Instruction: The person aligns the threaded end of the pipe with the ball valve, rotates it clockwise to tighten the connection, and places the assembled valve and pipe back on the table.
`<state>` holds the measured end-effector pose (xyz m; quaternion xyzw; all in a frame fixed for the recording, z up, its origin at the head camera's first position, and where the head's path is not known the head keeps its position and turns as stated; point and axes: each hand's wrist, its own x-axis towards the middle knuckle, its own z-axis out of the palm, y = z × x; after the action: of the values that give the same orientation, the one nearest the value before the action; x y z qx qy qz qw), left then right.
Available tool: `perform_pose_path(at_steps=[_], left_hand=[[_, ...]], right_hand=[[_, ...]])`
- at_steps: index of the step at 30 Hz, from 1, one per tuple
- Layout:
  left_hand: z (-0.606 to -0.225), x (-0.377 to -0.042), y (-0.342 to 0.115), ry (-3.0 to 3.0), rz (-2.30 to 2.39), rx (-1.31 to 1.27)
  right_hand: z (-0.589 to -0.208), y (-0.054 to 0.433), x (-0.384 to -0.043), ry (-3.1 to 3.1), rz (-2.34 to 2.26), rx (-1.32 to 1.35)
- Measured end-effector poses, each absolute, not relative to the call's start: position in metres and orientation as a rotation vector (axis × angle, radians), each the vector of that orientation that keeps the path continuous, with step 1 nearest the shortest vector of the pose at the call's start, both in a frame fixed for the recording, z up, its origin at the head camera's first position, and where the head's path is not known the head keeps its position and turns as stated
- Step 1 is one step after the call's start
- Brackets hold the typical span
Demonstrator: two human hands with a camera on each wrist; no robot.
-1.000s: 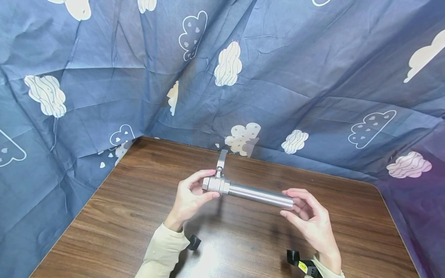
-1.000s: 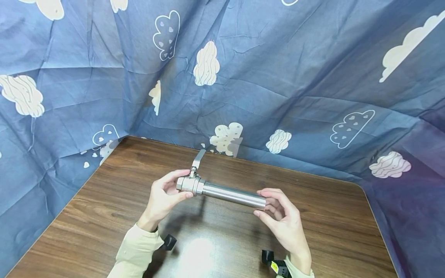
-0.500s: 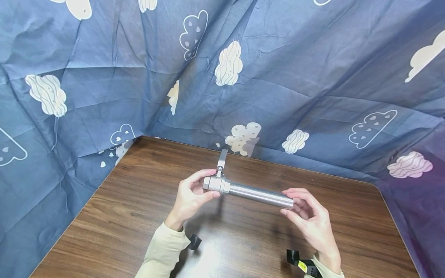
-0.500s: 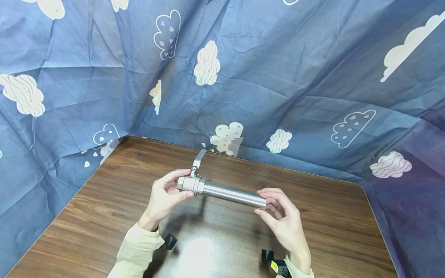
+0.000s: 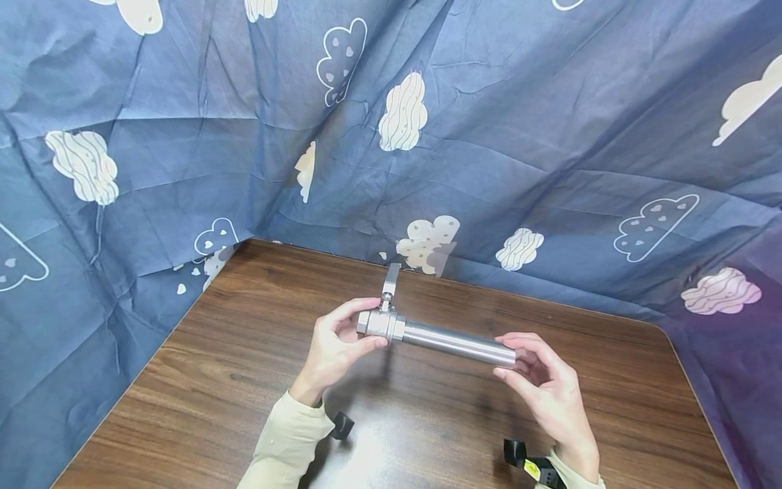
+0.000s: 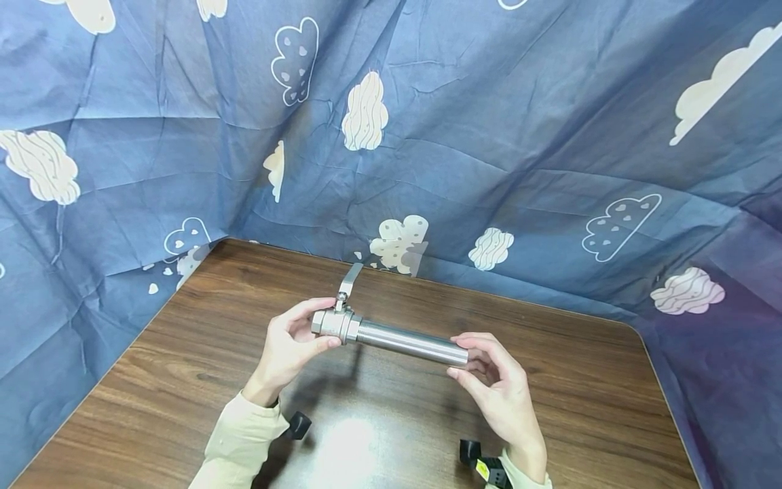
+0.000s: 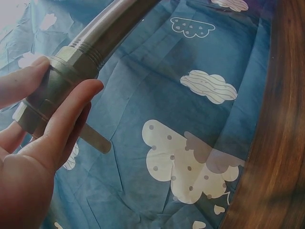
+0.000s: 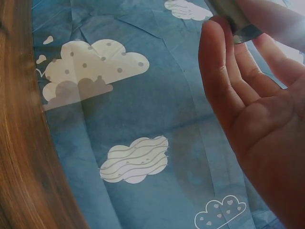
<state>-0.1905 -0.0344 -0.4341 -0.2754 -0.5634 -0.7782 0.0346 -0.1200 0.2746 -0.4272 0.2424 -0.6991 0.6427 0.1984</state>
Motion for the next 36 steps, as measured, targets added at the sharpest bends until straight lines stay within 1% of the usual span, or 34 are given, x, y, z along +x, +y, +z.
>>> perform_pose_path(at_steps=[9, 19, 36], left_hand=[[-0.4344, -0.1906, -0.0345, -1.739, -2.400, -0.839], [-0.4336, -0.1906, -0.0344, -1.738, -2.390, -0.837], [-0.4344, -0.1905, -0.0347, -1.733, -2.385, -0.852]], right_hand=[[-0.4243, 0.2732, -0.1160, -2.052, 1.750, 0.574], [-0.4241, 0.2736, -0.1155, -2.081, 1.742, 0.555], [-0.4228, 0.2749, -0.1145, -2.182, 1.674, 0.451]])
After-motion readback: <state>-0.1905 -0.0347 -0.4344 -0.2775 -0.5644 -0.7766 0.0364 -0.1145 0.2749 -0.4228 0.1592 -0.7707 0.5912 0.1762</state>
